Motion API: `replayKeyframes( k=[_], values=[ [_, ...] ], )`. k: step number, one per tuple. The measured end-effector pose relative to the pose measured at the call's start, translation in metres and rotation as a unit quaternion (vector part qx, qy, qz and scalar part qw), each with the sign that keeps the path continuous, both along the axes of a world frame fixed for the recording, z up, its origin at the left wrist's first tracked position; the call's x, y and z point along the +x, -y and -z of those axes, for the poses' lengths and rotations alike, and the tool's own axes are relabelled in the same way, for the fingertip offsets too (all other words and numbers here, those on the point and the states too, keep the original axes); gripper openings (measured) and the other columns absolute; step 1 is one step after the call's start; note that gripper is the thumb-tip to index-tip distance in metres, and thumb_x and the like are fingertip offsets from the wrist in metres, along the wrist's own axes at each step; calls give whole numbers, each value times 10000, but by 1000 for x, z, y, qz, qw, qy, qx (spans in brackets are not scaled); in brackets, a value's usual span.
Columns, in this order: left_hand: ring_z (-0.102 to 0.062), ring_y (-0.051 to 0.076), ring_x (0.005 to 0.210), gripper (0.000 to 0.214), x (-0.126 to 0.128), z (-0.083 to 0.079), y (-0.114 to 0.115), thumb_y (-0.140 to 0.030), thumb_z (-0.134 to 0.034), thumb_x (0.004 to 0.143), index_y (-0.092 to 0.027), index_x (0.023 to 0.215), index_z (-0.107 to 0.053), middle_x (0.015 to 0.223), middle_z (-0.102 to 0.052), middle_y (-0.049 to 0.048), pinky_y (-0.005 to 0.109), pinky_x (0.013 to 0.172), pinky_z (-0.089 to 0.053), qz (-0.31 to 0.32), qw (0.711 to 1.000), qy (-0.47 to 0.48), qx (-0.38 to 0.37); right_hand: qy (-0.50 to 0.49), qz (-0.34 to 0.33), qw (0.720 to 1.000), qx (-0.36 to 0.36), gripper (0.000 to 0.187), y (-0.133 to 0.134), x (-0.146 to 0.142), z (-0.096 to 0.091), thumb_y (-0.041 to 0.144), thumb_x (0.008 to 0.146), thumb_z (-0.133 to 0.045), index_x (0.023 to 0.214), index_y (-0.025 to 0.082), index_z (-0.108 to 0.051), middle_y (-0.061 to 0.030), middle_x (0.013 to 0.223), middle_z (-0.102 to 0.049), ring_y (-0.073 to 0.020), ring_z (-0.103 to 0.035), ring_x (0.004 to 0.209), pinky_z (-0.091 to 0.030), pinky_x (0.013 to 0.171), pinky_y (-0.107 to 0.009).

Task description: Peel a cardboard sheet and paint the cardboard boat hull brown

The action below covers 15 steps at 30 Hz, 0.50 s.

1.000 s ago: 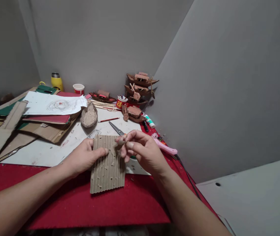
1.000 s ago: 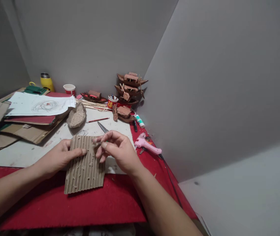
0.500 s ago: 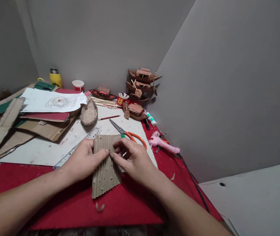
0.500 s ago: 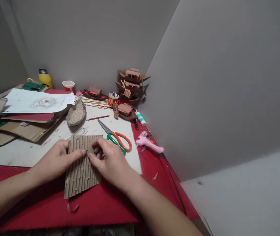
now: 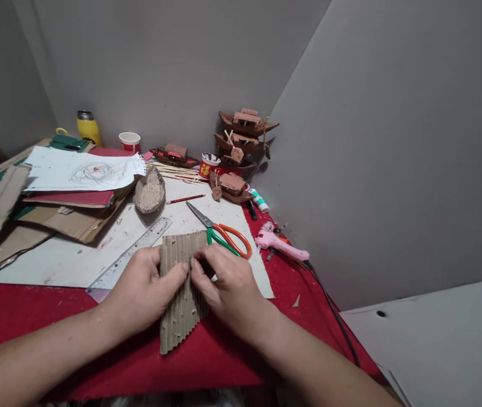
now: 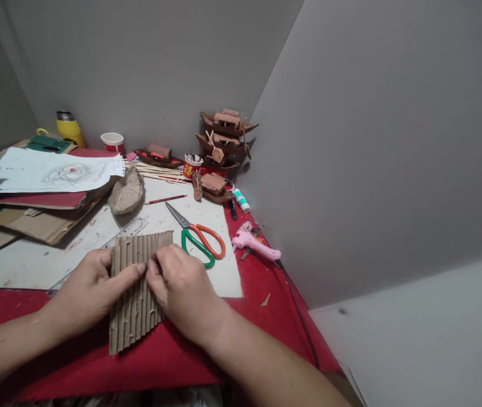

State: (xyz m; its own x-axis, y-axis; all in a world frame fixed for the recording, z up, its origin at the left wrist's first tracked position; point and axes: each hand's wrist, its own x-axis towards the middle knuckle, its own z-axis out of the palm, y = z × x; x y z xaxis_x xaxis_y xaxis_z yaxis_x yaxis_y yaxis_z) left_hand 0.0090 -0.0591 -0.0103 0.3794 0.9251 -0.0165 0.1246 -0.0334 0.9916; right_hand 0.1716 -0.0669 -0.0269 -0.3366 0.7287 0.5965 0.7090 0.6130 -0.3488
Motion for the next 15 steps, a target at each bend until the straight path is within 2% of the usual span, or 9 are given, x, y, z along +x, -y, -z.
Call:
replayKeyframes(
  k=[2,4,8,11,15],
  values=[
    [-461,91,555,220,0,0,1,-294,-550,800,-145,640,-569,603,-515,-37,160,465,-391,-3,1000,1,-8,8,5,1000,-2,132,1,2,0,171,897,-468,796,178,-551,-50,714,-596,-164,-554,643,-445,607,-269],
    [-498,107,573,212,0,1,1,-313,-563,797,-144,676,-603,628,-560,-23,176,484,-421,-3,999,10,-31,-28,2,999,-30,115,-1,4,-1,167,869,-494,769,189,-547,-27,681,-586,-149,-548,613,-444,588,-256],
    [-551,133,599,193,-1,1,-1,-324,-597,776,-144,741,-658,681,-631,2,204,519,-463,-2,997,36,-61,-133,-7,981,-139,113,-6,8,-8,173,824,-523,716,200,-543,18,604,-551,-114,-513,533,-420,511,-224],
    [-558,131,601,187,-1,1,-2,-314,-598,777,-144,781,-675,689,-637,-2,203,526,-466,0,997,47,-65,-164,-15,967,-196,80,-6,7,-10,209,820,-539,741,200,-539,26,602,-542,-105,-501,511,-415,483,-212],
    [-541,116,605,168,-1,2,-1,-295,-588,792,-145,766,-660,683,-620,-18,189,535,-454,7,998,36,-43,-105,-5,979,-176,80,-1,5,-9,235,805,-584,794,197,-515,18,647,-544,-109,-505,531,-415,506,-221]
  ],
)
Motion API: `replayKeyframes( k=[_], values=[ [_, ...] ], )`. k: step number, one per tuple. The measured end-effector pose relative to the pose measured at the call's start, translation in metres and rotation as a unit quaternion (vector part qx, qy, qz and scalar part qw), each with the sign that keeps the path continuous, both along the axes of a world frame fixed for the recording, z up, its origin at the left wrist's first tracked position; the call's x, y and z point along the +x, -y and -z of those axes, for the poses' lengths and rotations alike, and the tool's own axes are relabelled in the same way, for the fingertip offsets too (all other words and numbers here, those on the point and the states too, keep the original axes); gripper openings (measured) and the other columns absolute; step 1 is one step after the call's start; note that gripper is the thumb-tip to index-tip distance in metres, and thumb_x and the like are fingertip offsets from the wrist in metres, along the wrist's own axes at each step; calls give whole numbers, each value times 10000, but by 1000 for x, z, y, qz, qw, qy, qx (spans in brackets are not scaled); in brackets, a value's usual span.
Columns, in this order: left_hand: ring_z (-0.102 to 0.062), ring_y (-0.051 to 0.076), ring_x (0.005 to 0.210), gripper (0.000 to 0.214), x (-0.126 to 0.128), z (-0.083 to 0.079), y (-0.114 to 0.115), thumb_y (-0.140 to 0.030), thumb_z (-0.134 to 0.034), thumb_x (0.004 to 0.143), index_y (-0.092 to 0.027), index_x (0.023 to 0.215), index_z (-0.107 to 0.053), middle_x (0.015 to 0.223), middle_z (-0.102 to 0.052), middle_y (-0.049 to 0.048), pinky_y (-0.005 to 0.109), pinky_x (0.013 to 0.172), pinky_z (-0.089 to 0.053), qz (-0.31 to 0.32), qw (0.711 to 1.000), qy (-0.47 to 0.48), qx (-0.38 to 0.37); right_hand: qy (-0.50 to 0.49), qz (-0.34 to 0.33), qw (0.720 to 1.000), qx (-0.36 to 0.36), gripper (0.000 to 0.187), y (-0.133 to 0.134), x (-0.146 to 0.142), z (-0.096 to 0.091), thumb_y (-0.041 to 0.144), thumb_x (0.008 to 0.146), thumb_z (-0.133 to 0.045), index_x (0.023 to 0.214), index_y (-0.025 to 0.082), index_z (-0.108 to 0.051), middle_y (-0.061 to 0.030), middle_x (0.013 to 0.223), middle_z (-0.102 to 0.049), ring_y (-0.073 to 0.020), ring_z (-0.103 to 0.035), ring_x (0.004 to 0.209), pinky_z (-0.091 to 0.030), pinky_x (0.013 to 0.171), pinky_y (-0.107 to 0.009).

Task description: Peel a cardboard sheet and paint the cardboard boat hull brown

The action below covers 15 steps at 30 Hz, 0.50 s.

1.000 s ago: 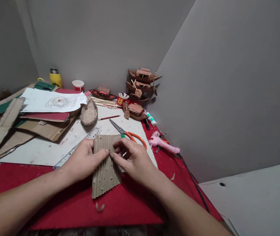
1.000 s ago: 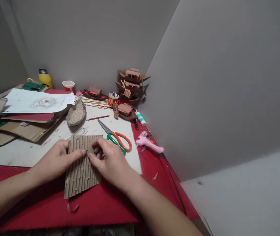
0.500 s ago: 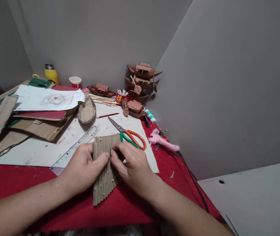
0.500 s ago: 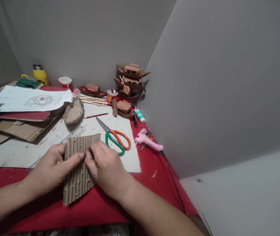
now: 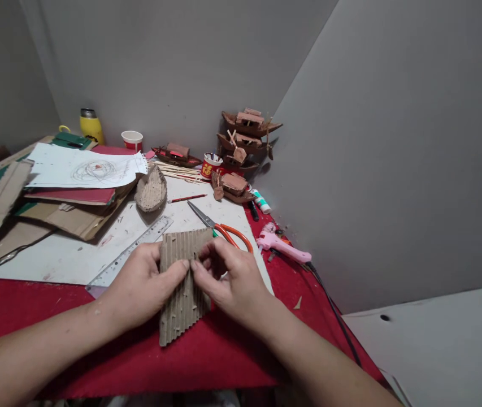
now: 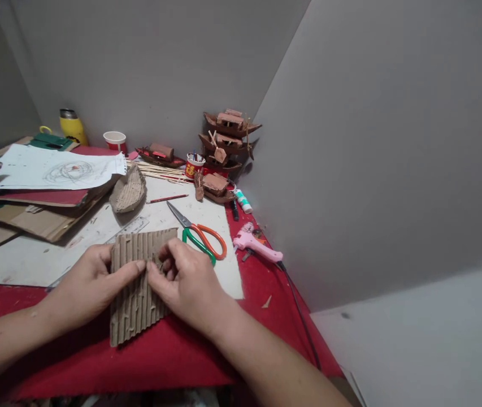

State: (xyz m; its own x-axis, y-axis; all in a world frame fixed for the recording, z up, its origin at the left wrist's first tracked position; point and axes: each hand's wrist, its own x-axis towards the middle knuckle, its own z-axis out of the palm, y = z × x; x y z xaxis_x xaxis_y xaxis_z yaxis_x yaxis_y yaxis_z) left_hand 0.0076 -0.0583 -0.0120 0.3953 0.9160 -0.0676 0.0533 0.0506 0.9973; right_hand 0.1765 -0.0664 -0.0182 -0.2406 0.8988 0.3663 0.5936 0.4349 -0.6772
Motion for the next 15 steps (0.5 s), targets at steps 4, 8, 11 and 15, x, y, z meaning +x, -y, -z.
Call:
replayKeyframes(
  k=[4,8,11,15],
  values=[
    [-529,117,593,184,0,0,1,-298,-583,794,-138,724,-638,654,-608,-19,192,530,-444,-6,1000,-26,14,45,-6,998,54,79,2,-1,2,189,849,-509,777,204,-478,18,655,-514,-120,-483,562,-390,548,-242],
    [-564,139,626,183,-2,-1,0,-313,-589,793,-142,780,-653,687,-641,-6,216,561,-473,6,1000,-6,5,-1,-18,1000,17,141,0,1,0,190,875,-476,735,206,-464,23,636,-480,-121,-458,572,-379,545,-243],
    [-587,147,630,174,-4,-3,-3,-310,-608,780,-145,799,-661,689,-653,-3,222,562,-483,9,1000,7,-18,-84,-37,993,-79,144,-2,2,-2,233,889,-468,748,208,-457,44,590,-447,-108,-443,520,-375,485,-223],
    [-616,152,644,173,-7,-6,-8,-279,-655,745,-148,856,-670,740,-682,6,236,587,-503,7,999,18,-47,-128,-51,984,-111,118,-2,-1,2,234,872,-486,760,203,-464,50,586,-444,-93,-432,495,-373,449,-202]
  ],
)
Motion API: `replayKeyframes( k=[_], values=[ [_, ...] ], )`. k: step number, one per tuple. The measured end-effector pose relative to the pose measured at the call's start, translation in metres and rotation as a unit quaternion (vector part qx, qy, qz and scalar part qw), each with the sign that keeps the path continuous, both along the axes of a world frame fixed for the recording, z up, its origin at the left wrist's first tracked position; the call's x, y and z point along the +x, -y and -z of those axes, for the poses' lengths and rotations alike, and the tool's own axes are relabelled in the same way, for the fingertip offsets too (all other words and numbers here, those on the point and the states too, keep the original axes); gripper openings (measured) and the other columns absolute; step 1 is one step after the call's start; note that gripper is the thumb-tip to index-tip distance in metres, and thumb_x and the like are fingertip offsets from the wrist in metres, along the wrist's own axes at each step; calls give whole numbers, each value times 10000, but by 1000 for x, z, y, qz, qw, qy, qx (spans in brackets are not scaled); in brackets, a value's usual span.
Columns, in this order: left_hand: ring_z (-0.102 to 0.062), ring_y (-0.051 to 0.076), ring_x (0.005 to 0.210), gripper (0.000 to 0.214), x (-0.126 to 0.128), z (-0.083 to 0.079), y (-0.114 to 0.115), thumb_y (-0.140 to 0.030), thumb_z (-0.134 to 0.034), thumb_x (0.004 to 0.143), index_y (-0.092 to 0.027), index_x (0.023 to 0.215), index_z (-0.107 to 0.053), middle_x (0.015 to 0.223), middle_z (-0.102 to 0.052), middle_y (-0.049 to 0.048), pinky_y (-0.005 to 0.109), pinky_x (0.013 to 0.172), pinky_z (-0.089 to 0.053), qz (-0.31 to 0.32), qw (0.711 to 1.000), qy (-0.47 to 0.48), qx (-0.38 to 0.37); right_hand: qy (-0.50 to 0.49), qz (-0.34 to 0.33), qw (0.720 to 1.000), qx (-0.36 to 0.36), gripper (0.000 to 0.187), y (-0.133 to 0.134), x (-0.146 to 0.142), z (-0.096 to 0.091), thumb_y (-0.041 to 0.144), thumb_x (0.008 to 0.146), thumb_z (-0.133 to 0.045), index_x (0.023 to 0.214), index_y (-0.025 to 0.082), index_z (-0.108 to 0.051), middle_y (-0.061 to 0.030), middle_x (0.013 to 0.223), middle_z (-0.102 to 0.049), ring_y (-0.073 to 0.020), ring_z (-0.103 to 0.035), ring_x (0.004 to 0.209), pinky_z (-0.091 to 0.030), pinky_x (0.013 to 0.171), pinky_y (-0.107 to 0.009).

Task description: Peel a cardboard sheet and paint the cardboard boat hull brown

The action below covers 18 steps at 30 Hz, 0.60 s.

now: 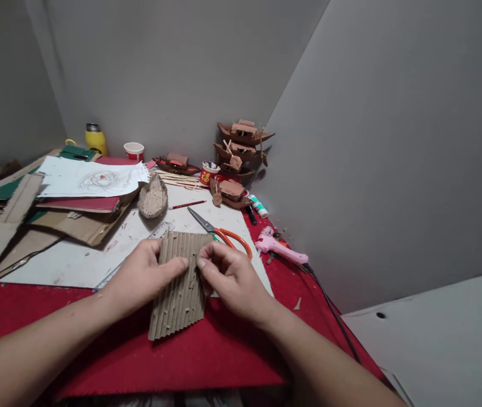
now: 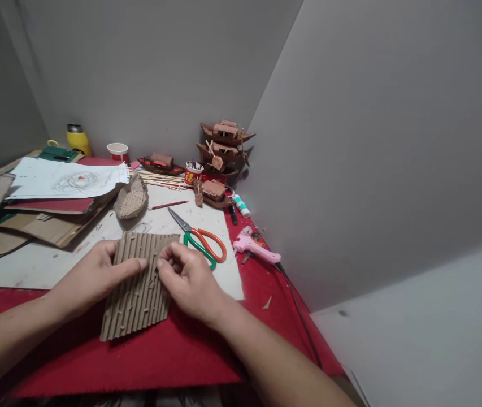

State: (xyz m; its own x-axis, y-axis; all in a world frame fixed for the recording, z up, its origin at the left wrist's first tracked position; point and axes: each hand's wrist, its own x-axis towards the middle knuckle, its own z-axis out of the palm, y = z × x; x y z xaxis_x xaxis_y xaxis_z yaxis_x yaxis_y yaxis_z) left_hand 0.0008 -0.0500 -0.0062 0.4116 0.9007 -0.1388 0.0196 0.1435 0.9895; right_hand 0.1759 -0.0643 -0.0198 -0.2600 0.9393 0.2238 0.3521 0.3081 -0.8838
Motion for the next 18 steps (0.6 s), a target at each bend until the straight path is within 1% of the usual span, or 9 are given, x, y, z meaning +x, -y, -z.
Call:
replayKeyframes(
  k=[3,6,10,13,15,18],
  values=[
    [-616,149,654,169,0,1,-2,-249,-683,712,-142,843,-671,757,-688,12,231,604,-498,9,1000,-4,1,20,17,999,48,110,1,-4,4,206,832,-523,735,198,-473,42,602,-454,-91,-425,511,-360,446,-196],
    [-598,145,632,145,0,1,-1,-245,-664,721,-139,821,-666,730,-669,5,230,585,-487,7,1000,-13,13,35,39,995,79,122,2,-8,4,198,822,-511,708,200,-466,43,595,-454,-92,-431,513,-366,465,-201],
    [-587,143,661,144,2,-2,7,-215,-603,761,-148,860,-682,742,-658,-5,219,594,-480,5,997,-31,65,82,54,988,120,125,3,-9,2,197,809,-522,705,207,-454,49,576,-463,-93,-443,494,-365,478,-205],
    [-601,159,715,159,4,-7,12,-195,-564,782,-155,869,-692,732,-661,-6,214,618,-479,3,992,-51,112,130,62,981,127,147,3,-8,0,217,810,-547,708,215,-442,53,557,-466,-96,-441,472,-348,464,-210],
    [-605,171,727,146,5,-9,15,-203,-555,789,-157,832,-686,699,-654,-7,215,622,-479,-2,989,-65,133,164,60,976,133,162,3,-6,-2,232,825,-546,707,219,-436,48,557,-480,-103,-452,477,-352,479,-218],
    [-570,153,657,140,7,-8,18,-219,-544,793,-165,703,-637,655,-622,-17,207,580,-461,-22,982,-93,163,228,44,960,157,151,5,-5,-6,233,861,-502,726,216,-436,11,619,-539,-129,-492,530,-362,524,-239]
  ],
)
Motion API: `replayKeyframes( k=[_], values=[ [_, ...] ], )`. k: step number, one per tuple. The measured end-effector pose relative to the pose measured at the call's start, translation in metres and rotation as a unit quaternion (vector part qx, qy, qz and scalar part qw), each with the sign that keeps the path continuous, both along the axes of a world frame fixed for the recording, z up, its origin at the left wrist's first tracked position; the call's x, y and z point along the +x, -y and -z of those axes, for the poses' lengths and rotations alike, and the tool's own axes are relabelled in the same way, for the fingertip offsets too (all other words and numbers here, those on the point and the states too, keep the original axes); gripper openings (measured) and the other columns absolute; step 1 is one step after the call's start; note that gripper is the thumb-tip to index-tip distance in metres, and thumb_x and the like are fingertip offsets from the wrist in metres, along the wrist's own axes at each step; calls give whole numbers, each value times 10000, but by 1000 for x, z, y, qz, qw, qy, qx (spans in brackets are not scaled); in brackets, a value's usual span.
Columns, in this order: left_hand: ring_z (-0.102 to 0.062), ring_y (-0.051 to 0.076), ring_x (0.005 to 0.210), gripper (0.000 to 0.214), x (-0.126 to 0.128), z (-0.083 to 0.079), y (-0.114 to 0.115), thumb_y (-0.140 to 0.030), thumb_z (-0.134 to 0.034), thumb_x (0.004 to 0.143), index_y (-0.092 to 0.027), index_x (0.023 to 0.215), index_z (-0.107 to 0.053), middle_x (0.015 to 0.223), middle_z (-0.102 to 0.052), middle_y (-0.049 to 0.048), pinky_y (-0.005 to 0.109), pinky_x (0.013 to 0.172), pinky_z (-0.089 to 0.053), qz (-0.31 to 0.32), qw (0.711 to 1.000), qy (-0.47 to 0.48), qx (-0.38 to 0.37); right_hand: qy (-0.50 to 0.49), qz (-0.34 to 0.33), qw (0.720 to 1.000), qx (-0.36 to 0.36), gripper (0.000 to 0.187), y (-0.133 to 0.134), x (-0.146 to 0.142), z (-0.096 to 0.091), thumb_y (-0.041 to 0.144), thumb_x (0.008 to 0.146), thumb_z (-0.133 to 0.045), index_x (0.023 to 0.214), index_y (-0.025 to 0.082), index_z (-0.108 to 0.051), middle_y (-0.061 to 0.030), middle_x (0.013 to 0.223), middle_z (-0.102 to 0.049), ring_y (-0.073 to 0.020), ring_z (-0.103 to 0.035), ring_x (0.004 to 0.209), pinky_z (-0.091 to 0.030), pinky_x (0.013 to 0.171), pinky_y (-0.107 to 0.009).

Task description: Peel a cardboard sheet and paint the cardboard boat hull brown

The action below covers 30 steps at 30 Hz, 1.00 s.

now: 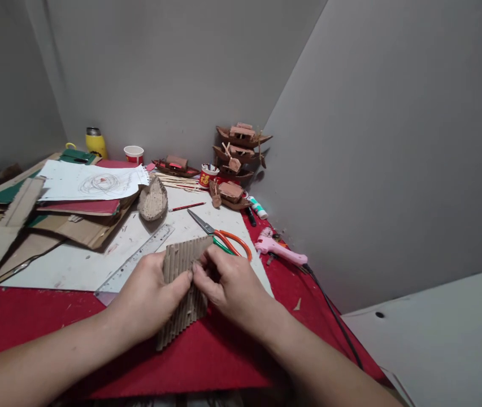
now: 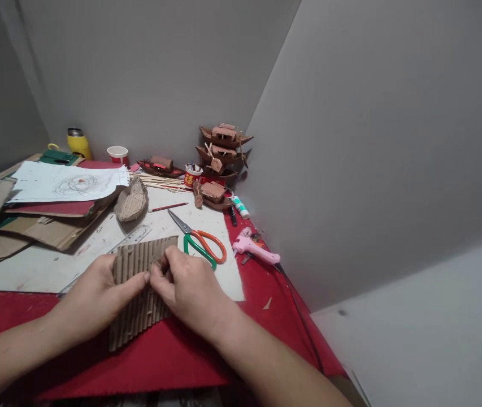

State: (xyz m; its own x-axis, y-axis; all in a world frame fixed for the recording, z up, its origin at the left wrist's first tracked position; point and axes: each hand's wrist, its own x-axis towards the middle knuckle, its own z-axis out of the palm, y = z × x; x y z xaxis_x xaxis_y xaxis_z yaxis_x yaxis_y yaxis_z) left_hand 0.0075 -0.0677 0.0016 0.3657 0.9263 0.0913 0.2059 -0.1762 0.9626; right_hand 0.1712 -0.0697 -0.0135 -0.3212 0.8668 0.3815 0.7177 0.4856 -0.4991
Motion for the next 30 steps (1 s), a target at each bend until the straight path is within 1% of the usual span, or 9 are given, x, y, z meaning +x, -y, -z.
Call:
replayKeyframes(
  k=[4,8,10,13,17,22,27,28,30],
  values=[
    [-509,120,605,182,1,5,2,-218,-530,809,-173,641,-585,636,-580,-31,186,546,-429,-8,999,-22,45,66,-9,998,22,162,6,-2,-4,220,903,-444,743,218,-421,-9,632,-550,-152,-497,543,-326,523,-254],
    [-496,113,603,173,1,7,3,-208,-535,807,-174,642,-576,634,-567,-37,176,537,-418,-12,998,-23,50,37,-17,999,26,182,6,-4,-1,190,894,-442,726,226,-385,14,606,-499,-141,-460,525,-295,516,-252],
    [-503,118,602,160,0,5,4,-220,-545,800,-172,655,-593,633,-570,-33,179,526,-419,-6,1000,-13,25,-4,-21,999,31,212,3,-3,2,175,867,-459,692,230,-353,32,595,-456,-128,-426,519,-289,524,-249],
    [-541,134,621,123,0,4,2,-252,-577,784,-169,714,-634,661,-610,-22,194,542,-450,12,998,28,-50,-72,-33,996,33,246,-2,0,7,161,832,-474,652,229,-321,49,583,-396,-113,-381,515,-288,523,-240],
    [-587,150,652,149,-1,6,-6,-288,-639,754,-161,823,-674,730,-669,-1,234,600,-499,29,985,95,-144,-138,-19,990,8,242,-5,3,8,170,826,-451,619,224,-339,58,555,-347,-100,-344,495,-286,495,-234],
    [-616,158,665,227,-4,8,-12,-295,-690,725,-146,895,-689,754,-699,14,260,632,-511,25,975,126,-181,-184,-13,982,-37,228,-6,5,6,208,843,-467,622,211,-412,54,552,-378,-95,-362,501,-311,482,-224],
    [-647,173,705,243,-7,4,-15,-286,-701,725,-152,926,-682,790,-724,20,281,670,-522,11,971,147,-187,-275,-14,956,-102,237,-5,7,7,247,879,-480,647,205,-461,66,488,-446,-82,-399,408,-337,411,-204],
    [-649,175,698,233,-7,4,-16,-284,-701,725,-150,914,-681,779,-724,21,284,664,-522,1,972,145,-186,-304,-24,946,-109,237,-4,8,6,256,885,-490,655,204,-470,68,479,-460,-81,-410,389,-343,395,-201],
    [-653,185,674,214,-6,5,-20,-273,-701,715,-140,881,-679,745,-722,24,290,638,-521,-34,972,136,-188,-384,-52,916,-104,230,1,13,3,284,899,-506,685,201,-497,66,479,-491,-85,-443,367,-358,370,-196]
  ],
)
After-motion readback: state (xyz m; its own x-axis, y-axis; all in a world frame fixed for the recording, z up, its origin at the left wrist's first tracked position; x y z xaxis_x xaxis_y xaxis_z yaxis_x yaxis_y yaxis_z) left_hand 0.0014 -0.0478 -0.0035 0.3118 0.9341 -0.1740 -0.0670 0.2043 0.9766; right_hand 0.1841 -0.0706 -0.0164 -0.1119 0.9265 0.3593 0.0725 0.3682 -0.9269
